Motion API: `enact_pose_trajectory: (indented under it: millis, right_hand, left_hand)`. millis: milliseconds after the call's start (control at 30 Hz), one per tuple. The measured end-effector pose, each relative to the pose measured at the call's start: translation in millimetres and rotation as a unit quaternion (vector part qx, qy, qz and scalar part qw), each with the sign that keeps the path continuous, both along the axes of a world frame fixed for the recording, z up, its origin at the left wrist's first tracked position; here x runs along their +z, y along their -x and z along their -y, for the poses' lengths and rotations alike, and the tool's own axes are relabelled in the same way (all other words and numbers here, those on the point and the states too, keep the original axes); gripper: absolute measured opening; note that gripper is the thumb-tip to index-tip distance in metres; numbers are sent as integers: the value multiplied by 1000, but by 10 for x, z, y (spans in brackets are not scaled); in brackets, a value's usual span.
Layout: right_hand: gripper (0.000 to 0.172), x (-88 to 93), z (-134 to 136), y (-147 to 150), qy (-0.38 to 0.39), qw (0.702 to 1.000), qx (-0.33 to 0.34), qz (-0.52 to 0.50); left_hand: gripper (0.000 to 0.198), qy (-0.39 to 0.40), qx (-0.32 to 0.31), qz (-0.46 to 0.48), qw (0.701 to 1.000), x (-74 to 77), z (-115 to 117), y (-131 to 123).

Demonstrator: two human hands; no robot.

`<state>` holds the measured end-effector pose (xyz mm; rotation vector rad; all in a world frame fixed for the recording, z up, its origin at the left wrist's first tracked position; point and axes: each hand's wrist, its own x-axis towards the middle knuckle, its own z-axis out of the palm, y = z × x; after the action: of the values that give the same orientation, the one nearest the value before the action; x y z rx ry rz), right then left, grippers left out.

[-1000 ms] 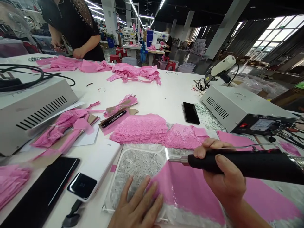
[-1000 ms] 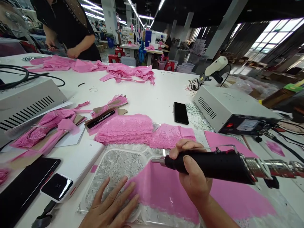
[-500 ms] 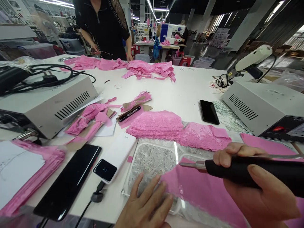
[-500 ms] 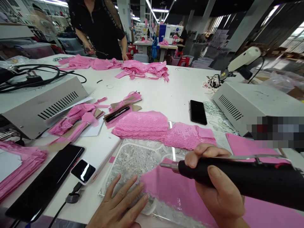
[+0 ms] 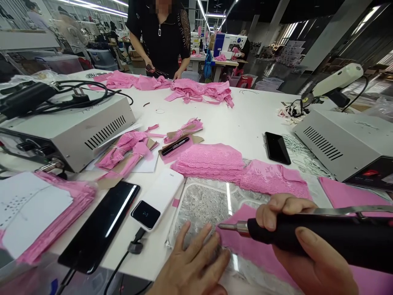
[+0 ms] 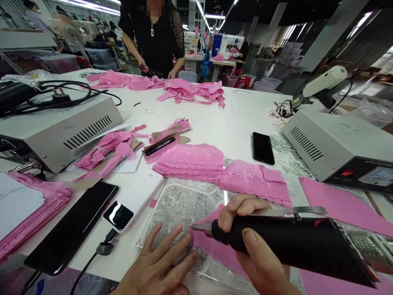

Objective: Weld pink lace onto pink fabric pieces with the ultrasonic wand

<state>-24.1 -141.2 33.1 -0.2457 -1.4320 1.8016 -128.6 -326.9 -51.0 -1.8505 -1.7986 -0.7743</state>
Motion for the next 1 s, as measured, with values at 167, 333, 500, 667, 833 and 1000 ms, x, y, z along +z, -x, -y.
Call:
enact_pose_trajectory:
  millis: [167,333,500,667,833,1000]
  right_hand:
    - [13,12,15,31,-15,1000,11,-2]
    - [13,46,7,91,-40,999,-7,-5]
    - [14,54,-161,20,-11,998,-65,-10]
    - [14,27,-282,-105,5,994,-106,-7]
    - [15,-19,-217,-96,-6,997,-82,-5]
    - [15,-20,-210,-97,-7,997,-76,-2]
  left_hand:
    - [40,45,-5,-31,999,57,38,37]
    - [39,38,-6,-35,999,57,37,50]
    - [43,-22,14,-17,1000,-115,-29,-7]
    - [51,14,19,-27,999,-78,-42,24]
    - [52,65,2,-71,995,71,-11,95]
    - [52,37,20,-42,998,-44,-28,32]
